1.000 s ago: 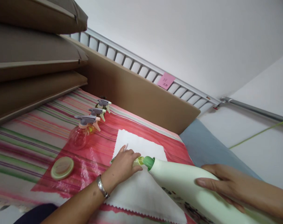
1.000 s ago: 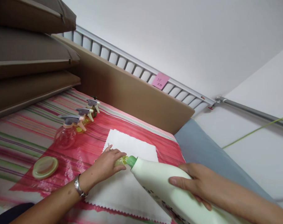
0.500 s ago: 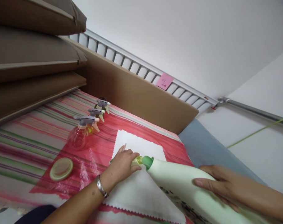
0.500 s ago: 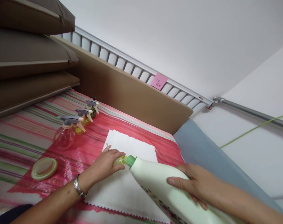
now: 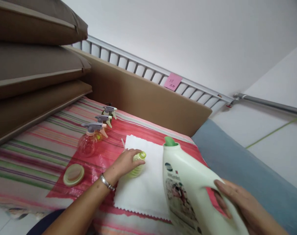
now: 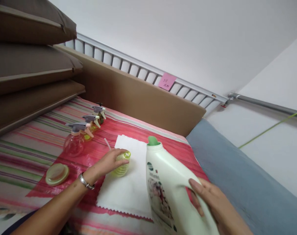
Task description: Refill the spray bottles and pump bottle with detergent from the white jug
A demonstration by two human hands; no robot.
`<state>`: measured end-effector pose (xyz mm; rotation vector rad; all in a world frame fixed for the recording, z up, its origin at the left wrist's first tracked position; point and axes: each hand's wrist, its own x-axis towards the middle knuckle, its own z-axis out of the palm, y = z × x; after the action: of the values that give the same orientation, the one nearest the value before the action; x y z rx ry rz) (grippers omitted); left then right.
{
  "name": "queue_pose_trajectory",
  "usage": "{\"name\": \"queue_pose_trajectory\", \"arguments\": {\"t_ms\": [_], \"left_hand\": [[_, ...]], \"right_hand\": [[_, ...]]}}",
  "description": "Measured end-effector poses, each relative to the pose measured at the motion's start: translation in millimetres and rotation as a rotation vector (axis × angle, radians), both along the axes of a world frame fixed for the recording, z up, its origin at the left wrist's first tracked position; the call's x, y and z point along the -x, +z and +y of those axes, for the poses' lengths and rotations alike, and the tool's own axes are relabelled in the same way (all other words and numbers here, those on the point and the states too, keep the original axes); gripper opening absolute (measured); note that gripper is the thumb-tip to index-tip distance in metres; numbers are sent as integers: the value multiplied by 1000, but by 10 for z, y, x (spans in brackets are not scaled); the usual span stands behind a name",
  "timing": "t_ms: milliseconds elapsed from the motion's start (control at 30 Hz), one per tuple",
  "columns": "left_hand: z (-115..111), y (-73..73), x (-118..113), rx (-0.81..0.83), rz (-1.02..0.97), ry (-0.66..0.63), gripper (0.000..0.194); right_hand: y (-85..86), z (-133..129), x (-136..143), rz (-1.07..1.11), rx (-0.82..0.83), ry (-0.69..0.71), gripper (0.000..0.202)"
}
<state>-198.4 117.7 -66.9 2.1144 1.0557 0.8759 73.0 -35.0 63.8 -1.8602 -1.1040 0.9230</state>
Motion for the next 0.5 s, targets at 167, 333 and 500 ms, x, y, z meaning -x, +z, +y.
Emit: {"name": "queue_pose_trajectory", "arguments": {"t_ms": [167, 333, 500], "left_hand": [[-4, 2, 8, -3, 4, -9, 44], [-66, 61, 18, -31, 41, -15, 44], [-93, 12, 12, -33, 110, -17, 63]], "right_hand": [[-328, 91, -139, 439, -59, -154, 50], [-715, 464, 128, 346, -318, -268, 40], [-1020, 808, 321, 244, -463, -327, 41]]}}
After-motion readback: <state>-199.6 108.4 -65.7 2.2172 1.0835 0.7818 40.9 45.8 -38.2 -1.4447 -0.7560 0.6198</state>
